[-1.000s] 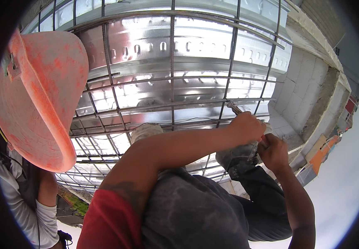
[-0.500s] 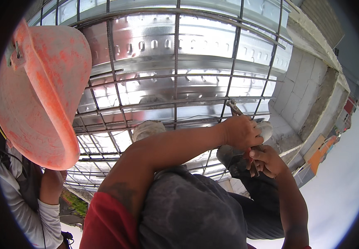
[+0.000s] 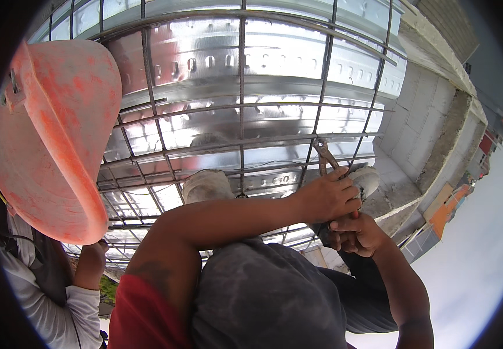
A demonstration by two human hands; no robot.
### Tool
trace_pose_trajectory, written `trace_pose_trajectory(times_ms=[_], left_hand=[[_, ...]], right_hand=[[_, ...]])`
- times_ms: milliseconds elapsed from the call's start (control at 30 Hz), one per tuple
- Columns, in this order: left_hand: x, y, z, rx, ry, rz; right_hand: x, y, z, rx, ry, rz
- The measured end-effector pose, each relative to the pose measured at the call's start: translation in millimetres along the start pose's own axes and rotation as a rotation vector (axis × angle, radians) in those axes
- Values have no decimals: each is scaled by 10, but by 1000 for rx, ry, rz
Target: The person secures a metal grid to a translucent roof using pliers and wire. They repeatedly position wire segments, twist them with pliers, and fasten the grid to the frame. A coworker is visible nearby, also working on the grid.
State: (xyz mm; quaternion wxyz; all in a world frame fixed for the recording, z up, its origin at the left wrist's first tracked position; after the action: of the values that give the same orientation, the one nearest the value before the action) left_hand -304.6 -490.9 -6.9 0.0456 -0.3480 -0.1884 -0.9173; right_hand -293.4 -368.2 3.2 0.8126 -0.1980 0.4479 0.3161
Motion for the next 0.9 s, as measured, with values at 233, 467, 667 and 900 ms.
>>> trace_pose_trajectory(times_ms=[233, 467, 667, 900], left_hand=[[91, -535, -173, -413, 129, -723], [275, -466, -319, -491, 205, -914], [210, -504, -297, -468, 246, -995], [-47, 191, -54, 59, -1, 0]], right_hand=[[-242, 148, -141, -1, 76, 190], [-795, 99, -329, -393, 332, 693], [-652, -54, -412, -793, 574, 827], [12, 20, 147, 178, 149, 70]])
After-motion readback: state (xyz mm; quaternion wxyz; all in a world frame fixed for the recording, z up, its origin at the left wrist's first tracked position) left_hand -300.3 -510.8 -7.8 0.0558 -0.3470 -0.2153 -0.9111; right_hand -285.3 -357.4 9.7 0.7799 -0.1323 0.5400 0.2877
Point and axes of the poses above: each hand's wrist, its own x-axis towards the middle knuckle, its own y-axis out of the back of the hand, z = x × y, the point moved 9 cm from there along x, towards the middle knuckle, and after that the axes turned 14 degrees about -y, right-handed, at the moved point
